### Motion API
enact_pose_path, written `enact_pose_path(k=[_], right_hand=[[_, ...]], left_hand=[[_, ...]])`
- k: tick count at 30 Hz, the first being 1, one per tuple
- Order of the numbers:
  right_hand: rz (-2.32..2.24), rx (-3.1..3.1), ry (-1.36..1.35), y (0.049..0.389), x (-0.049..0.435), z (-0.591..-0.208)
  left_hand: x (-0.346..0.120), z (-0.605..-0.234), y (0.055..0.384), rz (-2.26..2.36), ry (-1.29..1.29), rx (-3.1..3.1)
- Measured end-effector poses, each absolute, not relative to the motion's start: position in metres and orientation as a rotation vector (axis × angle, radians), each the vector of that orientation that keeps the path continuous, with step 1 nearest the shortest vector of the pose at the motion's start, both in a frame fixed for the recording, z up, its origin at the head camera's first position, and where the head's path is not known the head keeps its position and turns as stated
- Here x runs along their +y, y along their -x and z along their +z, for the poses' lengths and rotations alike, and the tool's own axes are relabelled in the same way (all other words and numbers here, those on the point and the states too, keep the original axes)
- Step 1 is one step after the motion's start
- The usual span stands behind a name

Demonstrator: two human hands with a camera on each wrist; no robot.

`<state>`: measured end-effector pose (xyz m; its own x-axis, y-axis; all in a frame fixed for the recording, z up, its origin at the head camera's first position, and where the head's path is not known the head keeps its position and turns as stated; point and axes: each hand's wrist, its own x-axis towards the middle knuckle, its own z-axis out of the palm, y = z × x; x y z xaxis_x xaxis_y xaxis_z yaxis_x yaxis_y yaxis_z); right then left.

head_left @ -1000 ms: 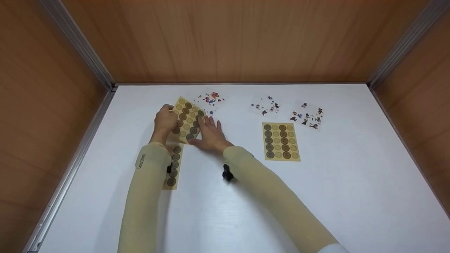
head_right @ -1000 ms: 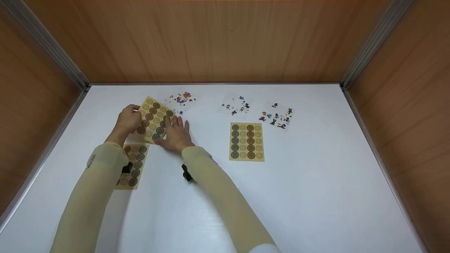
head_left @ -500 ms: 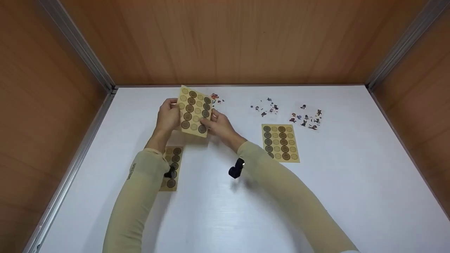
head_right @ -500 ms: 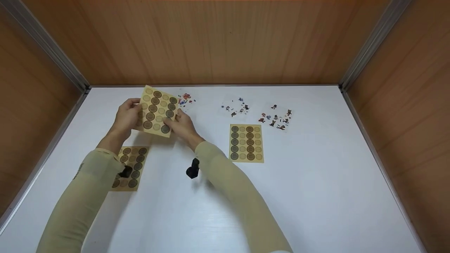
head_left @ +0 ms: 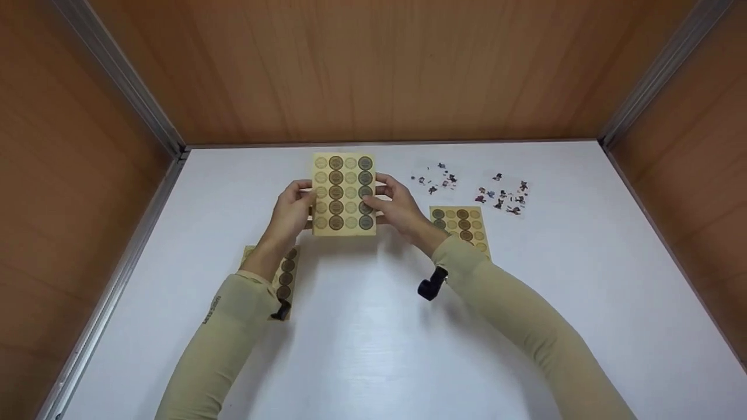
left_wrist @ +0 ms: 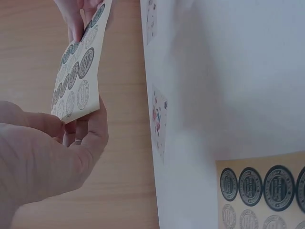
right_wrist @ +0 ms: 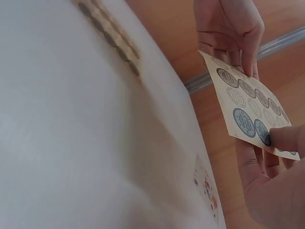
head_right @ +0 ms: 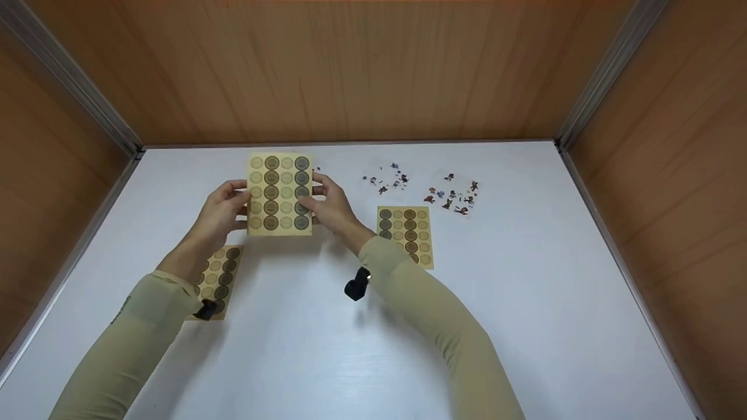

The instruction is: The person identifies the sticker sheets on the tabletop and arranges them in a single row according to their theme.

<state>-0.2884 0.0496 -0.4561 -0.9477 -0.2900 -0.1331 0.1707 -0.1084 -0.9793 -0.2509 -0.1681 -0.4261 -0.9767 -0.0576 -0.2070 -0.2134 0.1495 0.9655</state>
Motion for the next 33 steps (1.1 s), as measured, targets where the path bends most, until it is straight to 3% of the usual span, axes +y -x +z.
enact_pose_path(k=[33], right_hand=[[-2.084, 1.912, 0.146, 0.251, 0.090, -0.474]], left_hand=[[-0.158, -0.455, 0.213, 1.799, 0.118, 2.286]])
